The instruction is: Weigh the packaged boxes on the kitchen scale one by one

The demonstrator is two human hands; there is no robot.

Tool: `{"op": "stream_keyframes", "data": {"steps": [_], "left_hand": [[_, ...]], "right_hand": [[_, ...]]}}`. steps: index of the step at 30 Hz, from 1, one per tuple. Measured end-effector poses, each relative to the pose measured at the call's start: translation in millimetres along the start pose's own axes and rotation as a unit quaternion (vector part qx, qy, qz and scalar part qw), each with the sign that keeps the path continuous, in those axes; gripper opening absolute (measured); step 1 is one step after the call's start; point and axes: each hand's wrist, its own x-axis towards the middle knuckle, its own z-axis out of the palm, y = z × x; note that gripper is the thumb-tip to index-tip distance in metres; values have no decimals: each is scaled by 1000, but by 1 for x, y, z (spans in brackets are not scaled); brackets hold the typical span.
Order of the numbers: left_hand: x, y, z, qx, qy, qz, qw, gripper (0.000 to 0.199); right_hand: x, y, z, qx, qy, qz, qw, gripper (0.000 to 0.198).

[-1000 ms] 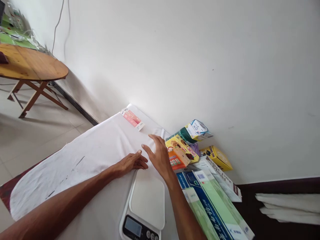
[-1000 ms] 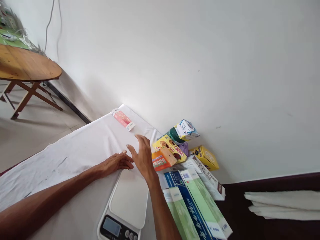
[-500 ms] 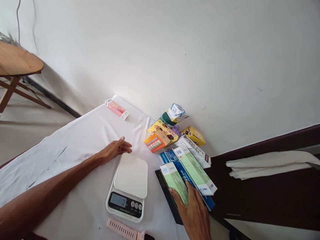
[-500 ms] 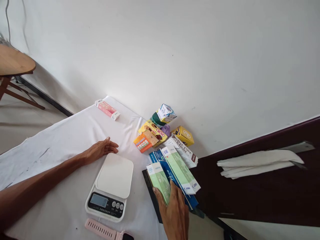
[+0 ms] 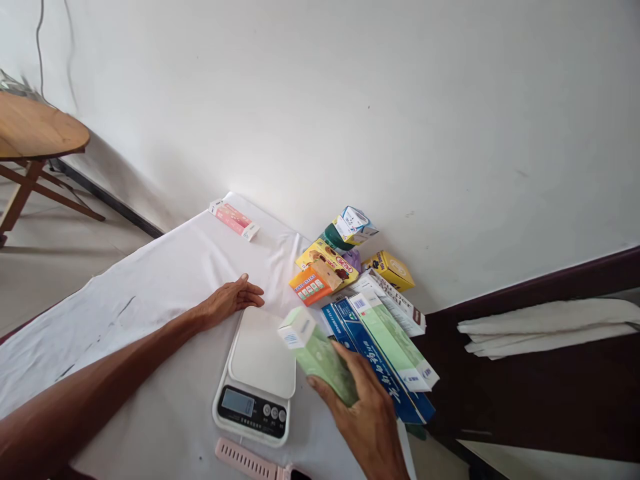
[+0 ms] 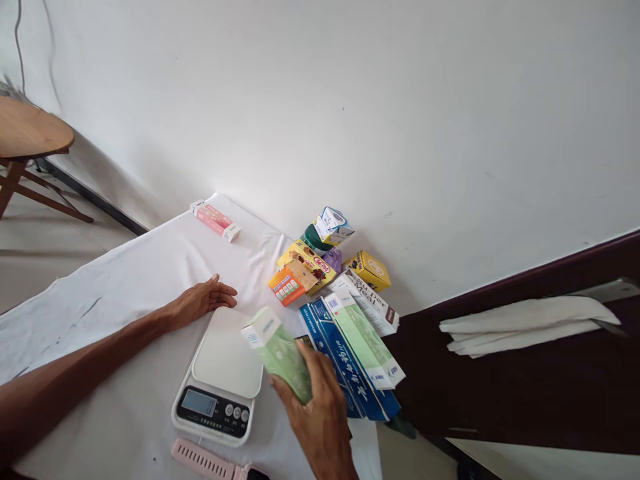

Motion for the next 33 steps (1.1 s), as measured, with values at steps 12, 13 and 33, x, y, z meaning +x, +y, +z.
{"op": "stream_keyframes", "data": {"steps": [12, 13, 33], "left_hand": [[-1, 1, 2, -12, 2, -9, 1000, 67], [-1, 1, 2, -13, 1, -9, 1000, 67], [5, -8, 0, -30, 1, 4, 1000, 66]], "right_hand": [[12, -48, 26, 41, -90, -81, 992, 67], [14, -44, 19, 37, -83, -76, 993, 70], [60, -31, 25, 96, -14, 24, 995, 55]]}}
